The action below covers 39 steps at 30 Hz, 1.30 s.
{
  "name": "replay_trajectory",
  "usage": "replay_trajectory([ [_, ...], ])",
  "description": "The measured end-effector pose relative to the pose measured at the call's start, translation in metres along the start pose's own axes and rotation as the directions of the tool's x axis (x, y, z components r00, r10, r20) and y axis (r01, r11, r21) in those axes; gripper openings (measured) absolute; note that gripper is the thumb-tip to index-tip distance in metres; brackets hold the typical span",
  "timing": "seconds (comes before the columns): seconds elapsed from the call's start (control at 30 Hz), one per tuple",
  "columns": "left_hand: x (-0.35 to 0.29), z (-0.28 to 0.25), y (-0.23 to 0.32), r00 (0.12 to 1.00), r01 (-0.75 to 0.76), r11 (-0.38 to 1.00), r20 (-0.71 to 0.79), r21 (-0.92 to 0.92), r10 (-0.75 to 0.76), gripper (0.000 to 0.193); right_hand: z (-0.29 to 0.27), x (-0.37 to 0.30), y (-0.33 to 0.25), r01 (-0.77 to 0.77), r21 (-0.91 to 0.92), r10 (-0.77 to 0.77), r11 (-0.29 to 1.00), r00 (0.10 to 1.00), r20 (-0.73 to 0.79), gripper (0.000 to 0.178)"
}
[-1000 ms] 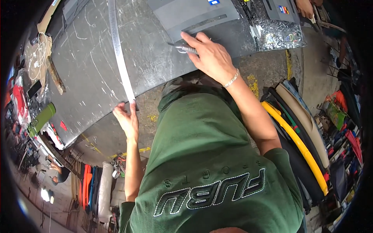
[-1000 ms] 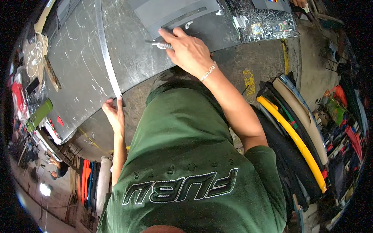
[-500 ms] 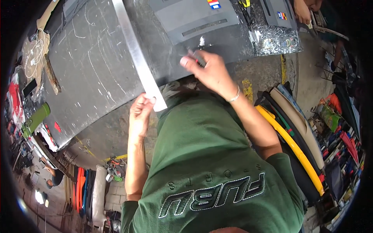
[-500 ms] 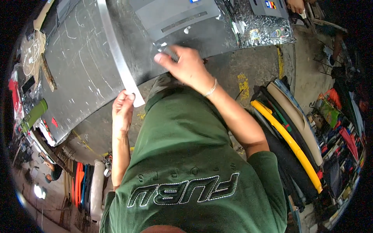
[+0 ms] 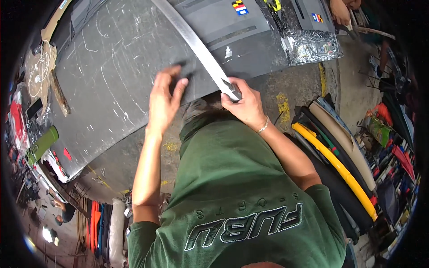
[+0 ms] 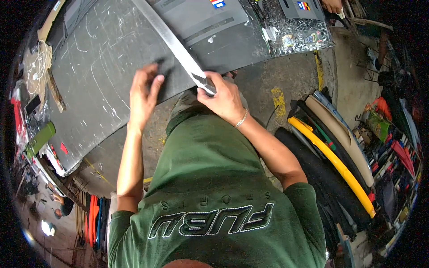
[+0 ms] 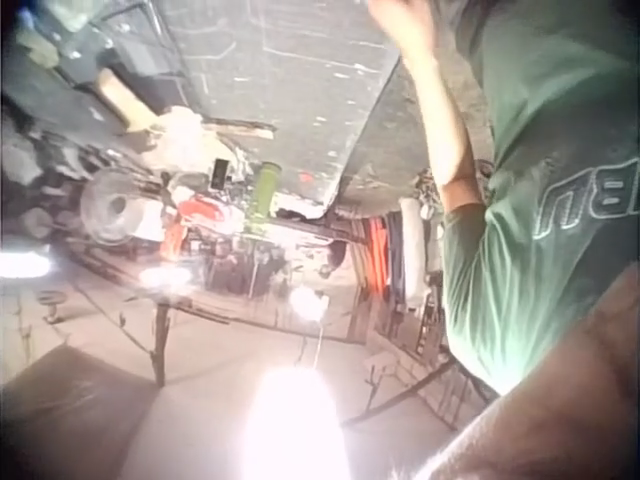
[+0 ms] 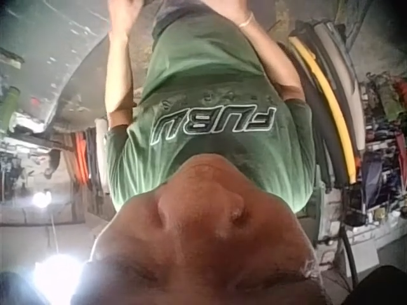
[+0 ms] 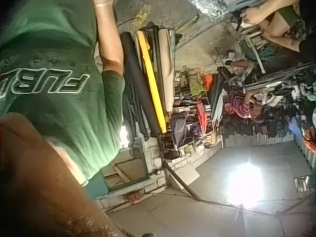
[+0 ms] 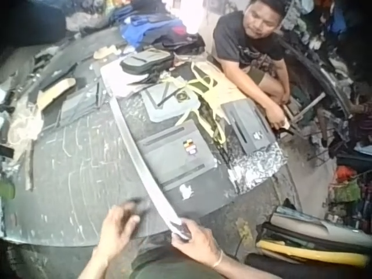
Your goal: Using a ruler and utility knife to cut precise shapes from grey fabric on a workbench.
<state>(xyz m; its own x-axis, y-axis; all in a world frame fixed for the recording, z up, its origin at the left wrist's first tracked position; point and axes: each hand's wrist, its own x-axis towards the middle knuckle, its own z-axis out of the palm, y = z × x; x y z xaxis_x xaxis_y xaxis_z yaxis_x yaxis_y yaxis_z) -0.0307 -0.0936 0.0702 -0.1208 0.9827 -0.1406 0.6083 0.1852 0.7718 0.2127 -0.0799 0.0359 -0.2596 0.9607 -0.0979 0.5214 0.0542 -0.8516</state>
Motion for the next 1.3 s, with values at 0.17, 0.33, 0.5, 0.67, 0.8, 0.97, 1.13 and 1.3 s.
replay_trajectory([
  [0.17, 0.064, 0.014, -0.026, 0.941, -0.314, 0.888, -0.01, 0.337, 0.337, 0.066, 0.01, -0.014, 0.029, -0.258, -0.014, 0.257, 0.966, 0.965, -0.047, 0.031],
  [0.33, 0.11, 0.02, -0.044, 0.909, -0.389, 0.816, 0.036, 0.428, 0.415, 0.075, 0.026, -0.018, 0.044, -0.292, 0.088, 0.297, 0.952, 0.954, -0.042, 0.033],
  [0.5, 0.111, 0.026, -0.048, 0.879, -0.444, 0.761, 0.067, 0.473, 0.471, 0.076, 0.029, -0.019, 0.046, -0.287, 0.204, 0.297, 0.936, 0.955, -0.018, 0.031],
  [0.67, 0.112, 0.026, -0.045, 0.896, -0.409, 0.747, 0.077, 0.524, 0.436, 0.076, 0.028, -0.016, 0.047, -0.304, 0.245, 0.311, 0.921, 0.95, 0.01, 0.03],
  [0.8, 0.109, 0.026, -0.047, 0.901, -0.401, 0.783, 0.049, 0.476, 0.432, 0.082, 0.027, -0.017, 0.046, -0.33, 0.256, 0.333, 0.909, 0.942, 0.033, 0.026],
  [0.97, 0.11, 0.025, -0.047, 0.902, -0.402, 0.773, 0.066, 0.491, 0.427, 0.081, 0.031, -0.017, 0.047, -0.332, 0.299, 0.346, 0.895, 0.938, 0.006, 0.022],
  [1.13, 0.11, 0.027, -0.048, 0.907, -0.39, 0.766, 0.072, 0.511, 0.414, 0.08, 0.033, -0.017, 0.044, -0.317, 0.32, 0.341, 0.893, 0.94, -0.02, 0.021],
  [1.3, 0.111, 0.028, -0.049, 0.904, -0.395, 0.769, 0.063, 0.503, 0.423, 0.078, 0.035, -0.016, 0.042, -0.317, 0.342, 0.352, 0.885, 0.935, -0.045, 0.028],
])
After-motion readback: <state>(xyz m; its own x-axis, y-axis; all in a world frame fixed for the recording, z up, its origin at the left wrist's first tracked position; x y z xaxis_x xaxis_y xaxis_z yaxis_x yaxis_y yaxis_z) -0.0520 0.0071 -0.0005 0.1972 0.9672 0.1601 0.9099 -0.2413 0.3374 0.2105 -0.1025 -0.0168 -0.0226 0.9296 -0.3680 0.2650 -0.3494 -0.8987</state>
